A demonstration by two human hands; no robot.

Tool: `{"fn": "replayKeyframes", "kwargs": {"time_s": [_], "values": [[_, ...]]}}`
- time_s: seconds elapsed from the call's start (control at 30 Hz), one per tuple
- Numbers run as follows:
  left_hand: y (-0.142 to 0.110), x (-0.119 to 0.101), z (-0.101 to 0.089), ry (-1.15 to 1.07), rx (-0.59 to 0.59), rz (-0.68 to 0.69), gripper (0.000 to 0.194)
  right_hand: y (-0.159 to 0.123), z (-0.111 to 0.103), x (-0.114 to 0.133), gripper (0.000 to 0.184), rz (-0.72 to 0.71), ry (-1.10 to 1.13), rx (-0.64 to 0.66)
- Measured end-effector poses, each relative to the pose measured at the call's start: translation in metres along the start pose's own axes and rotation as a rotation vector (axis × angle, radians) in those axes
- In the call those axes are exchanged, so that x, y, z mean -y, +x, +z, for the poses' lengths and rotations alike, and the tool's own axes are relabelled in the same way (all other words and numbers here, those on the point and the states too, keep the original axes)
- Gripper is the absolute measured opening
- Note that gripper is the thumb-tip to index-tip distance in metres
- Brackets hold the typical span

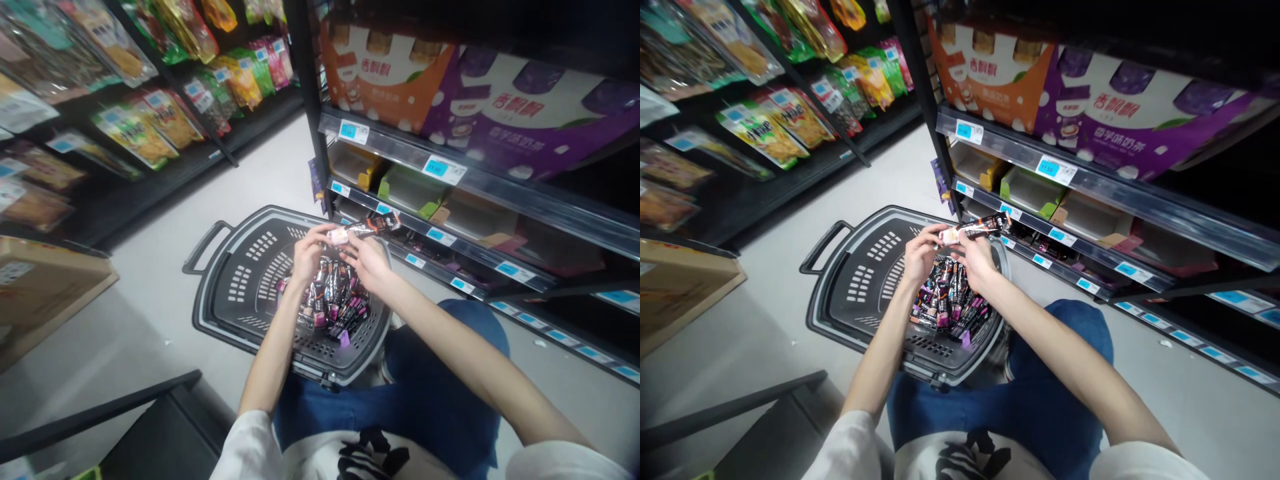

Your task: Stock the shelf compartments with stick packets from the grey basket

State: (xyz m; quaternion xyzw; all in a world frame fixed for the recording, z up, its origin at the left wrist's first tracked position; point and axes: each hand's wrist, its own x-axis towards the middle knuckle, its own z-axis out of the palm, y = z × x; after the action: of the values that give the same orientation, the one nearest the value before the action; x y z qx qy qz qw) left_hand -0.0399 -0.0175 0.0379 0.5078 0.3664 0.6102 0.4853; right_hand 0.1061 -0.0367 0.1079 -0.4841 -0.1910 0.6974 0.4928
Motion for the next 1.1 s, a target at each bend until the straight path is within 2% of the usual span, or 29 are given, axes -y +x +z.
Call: {"fn": "replayKeyframes", "kwargs": {"time_s": [0.1,0.2,0.27,0.37,0.43,0.47,0.5,0.57,0.63,0.73,0.83,0.9,1.0,1.1], "values": [[0.001,0.0,0.0,-0.071,-0.015,0.002,0.021,-0.001,0.0,0.0,0.003,-0.002,-0.029,0.012],[0.002,0.001,0.001,0.015,-0.109,-0.01,0.03,-0.003,0.001,0.003,0.006,-0.015,-0.068,0.031],[0.002,0.003,0.001,0.079,-0.198,-0.02,0.036,-0.005,0.0,0.007,0.01,-0.022,-0.203,0.119],[0.004,0.003,-0.003,0.023,-0.332,-0.078,0.04,-0.013,-0.003,0.017,0.016,-0.097,-0.735,0.443],[0.005,0.002,-0.006,-0.011,-0.369,-0.117,0.042,-0.019,-0.006,0.022,0.02,-0.242,-1.11,0.63],[0.005,0.001,-0.007,0.0,-0.36,-0.128,0.043,-0.022,-0.008,0.025,0.022,-0.345,-1.25,0.655],[0.005,-0.001,-0.008,0.021,-0.335,-0.14,0.042,-0.023,-0.009,0.027,0.026,-0.454,-1.366,0.631],[0.003,-0.003,-0.008,0.054,-0.247,-0.18,0.042,-0.022,-0.012,0.031,0.041,-0.642,-1.574,0.475],[0.002,-0.005,-0.006,0.038,-0.156,-0.225,0.044,-0.016,-0.016,0.034,0.053,-0.73,-1.773,0.316],[0.0,-0.007,-0.001,-0.033,-0.091,-0.24,0.049,-0.006,-0.021,0.037,0.05,-0.678,-1.911,0.247],[0.002,-0.009,0.002,-0.13,-0.093,-0.24,0.053,-0.002,-0.025,0.039,0.033,-0.686,-1.844,0.267],[0.004,-0.011,0.001,-0.218,-0.099,-0.251,0.052,-0.002,-0.027,0.045,0.029,-0.741,-1.84,0.254],[0.008,-0.012,-0.001,-0.309,-0.079,-0.287,0.051,-0.002,-0.033,0.067,0.031,-0.782,-1.947,0.171],[0.01,-0.01,-0.005,-0.246,-0.094,-0.338,0.048,0.006,-0.048,0.102,0.026,-0.699,-2.054,0.141]]}}
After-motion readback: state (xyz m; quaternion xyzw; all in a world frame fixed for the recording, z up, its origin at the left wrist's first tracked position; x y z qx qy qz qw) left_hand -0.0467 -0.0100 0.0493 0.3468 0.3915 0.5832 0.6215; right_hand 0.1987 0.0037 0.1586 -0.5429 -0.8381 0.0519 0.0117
